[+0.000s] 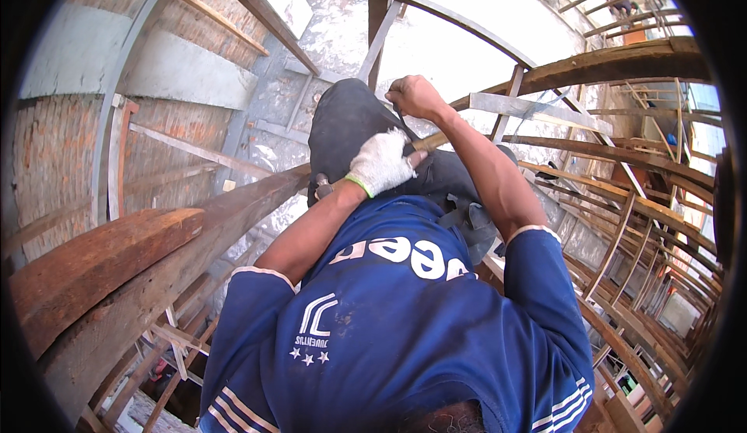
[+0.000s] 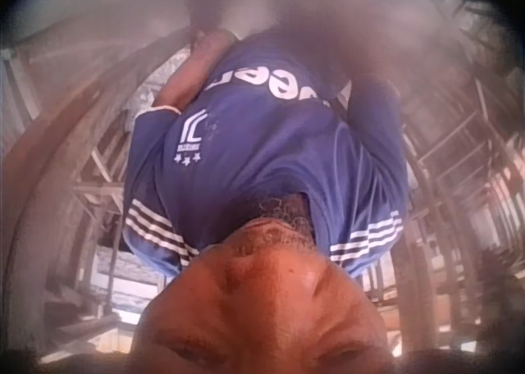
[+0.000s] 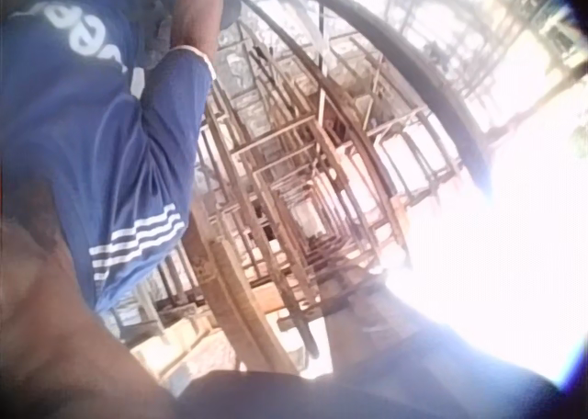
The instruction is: The person shaves a wooden stick using a knife and then fits the sharpened end into a metal tube.
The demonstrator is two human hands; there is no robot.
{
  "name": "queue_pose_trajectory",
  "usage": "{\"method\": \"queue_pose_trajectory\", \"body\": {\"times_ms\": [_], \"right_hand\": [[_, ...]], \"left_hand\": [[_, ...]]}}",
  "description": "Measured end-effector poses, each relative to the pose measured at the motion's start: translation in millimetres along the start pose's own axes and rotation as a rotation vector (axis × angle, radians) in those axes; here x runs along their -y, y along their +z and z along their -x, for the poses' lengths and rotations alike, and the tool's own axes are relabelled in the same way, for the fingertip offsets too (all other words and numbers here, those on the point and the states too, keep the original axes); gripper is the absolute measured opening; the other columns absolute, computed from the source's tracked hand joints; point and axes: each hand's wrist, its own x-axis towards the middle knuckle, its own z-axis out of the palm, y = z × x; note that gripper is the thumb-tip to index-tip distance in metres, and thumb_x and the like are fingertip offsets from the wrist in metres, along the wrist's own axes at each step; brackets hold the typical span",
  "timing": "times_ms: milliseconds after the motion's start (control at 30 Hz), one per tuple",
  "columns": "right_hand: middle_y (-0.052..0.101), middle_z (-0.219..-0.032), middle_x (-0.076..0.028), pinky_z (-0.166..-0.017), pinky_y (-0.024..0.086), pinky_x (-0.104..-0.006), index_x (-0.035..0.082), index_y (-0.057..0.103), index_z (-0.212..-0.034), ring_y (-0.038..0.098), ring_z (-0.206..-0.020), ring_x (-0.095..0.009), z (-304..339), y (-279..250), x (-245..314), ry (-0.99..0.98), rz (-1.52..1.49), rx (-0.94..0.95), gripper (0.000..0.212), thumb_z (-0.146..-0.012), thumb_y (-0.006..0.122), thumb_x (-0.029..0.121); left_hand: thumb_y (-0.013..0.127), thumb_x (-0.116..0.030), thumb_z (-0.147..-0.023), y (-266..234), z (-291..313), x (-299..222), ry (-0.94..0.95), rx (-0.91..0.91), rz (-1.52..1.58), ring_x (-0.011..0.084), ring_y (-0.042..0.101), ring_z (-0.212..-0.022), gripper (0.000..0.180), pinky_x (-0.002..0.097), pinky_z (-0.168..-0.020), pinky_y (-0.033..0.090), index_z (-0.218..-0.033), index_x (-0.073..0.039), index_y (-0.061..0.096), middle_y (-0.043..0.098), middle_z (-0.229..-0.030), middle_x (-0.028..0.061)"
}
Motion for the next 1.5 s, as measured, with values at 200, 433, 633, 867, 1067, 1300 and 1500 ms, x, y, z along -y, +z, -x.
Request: {"method": "queue_pose_trajectory", "body": {"times_ms": [200,433,633,867,1067,1300,1500], "right_hand": [[0.075,-0.096,-0.023,-0.086,0.058,-0.0467,0.006,0.079,-0.097,0.073,-0.093,-0.041,-55.0,-5.6,-21.2,0.175,0.145,-0.150,0.026,-0.090,0.067,0.029],[0.074,-0.084,-0.022,-0.077,0.058,-0.0479,0.005,0.079,-0.089,0.072,-0.080,-0.042,-62.0,-35.7,29.6,-0.050,0.072,-0.337,0.023,-0.089,0.069,0.026],[0.070,-0.075,-0.018,-0.060,0.054,-0.0430,0.004,0.077,-0.088,0.068,-0.062,-0.036,5.4,-82.1,89.5,-0.363,0.042,-0.441,0.019,-0.094,0.070,0.021],[0.068,-0.074,-0.011,-0.057,0.049,-0.0386,0.003,0.072,-0.090,0.066,-0.064,-0.025,101.4,-80.6,86.2,-0.375,0.083,-0.513,0.012,-0.095,0.071,0.014],[0.070,-0.081,-0.012,-0.064,0.052,-0.0360,0.001,0.072,-0.095,0.069,-0.072,-0.026,167.8,-40.9,41.5,-0.158,-0.284,-0.410,0.009,-0.093,0.071,0.010],[0.071,-0.083,-0.011,-0.072,0.053,-0.0341,0.000,0.073,-0.098,0.068,-0.077,-0.022,164.0,-6.6,10.3,-0.083,-0.432,-0.318,0.009,-0.093,0.071,0.007],[0.072,-0.088,-0.014,-0.074,0.054,-0.0359,0.000,0.074,-0.099,0.070,-0.081,-0.026,150.2,1.9,8.2,-0.050,-0.430,-0.315,0.012,-0.091,0.071,0.007]], "left_hand": [[0.070,-0.051,-0.091,-3.4,5.7,-13.1,0.042,0.110,-0.005,0.0445,0.071,-0.092,0.056,0.0501,-0.083,0.056,-0.104,0.003,0.068,0.071,-0.095,0.0271],[0.064,-0.044,-0.099,-12.6,-5.9,-10.4,-0.167,0.134,0.155,0.0414,0.072,-0.087,0.046,0.0488,-0.080,0.056,-0.097,0.001,0.070,0.072,-0.084,0.0230],[0.054,-0.042,-0.104,-2.9,-20.8,11.2,-0.223,-0.048,0.199,0.0421,0.071,-0.086,0.048,0.0506,-0.077,0.053,-0.087,0.000,0.068,0.071,-0.081,0.0238],[0.057,-0.038,-0.104,0.2,-30.1,30.8,-0.234,-0.130,0.333,0.0312,0.069,-0.066,0.043,0.0428,-0.065,0.054,-0.091,0.002,0.068,0.070,-0.075,0.0180],[0.065,-0.044,-0.101,-18.0,-31.9,26.3,-0.443,-0.058,0.675,0.0125,0.064,-0.059,0.043,0.0291,-0.047,0.048,-0.090,-0.002,0.066,0.064,-0.072,0.0062],[0.066,-0.039,-0.102,-41.9,-24.3,4.2,-0.487,-0.068,0.864,0.0131,0.063,-0.054,0.038,0.0280,-0.045,0.045,-0.089,-0.003,0.064,0.066,-0.070,0.0065],[0.071,-0.037,-0.099,-37.9,-14.6,17.8,-0.339,-0.011,0.988,0.0114,0.061,-0.053,0.037,0.0267,-0.048,0.045,-0.088,-0.002,0.064,0.069,-0.073,0.0084]]}}
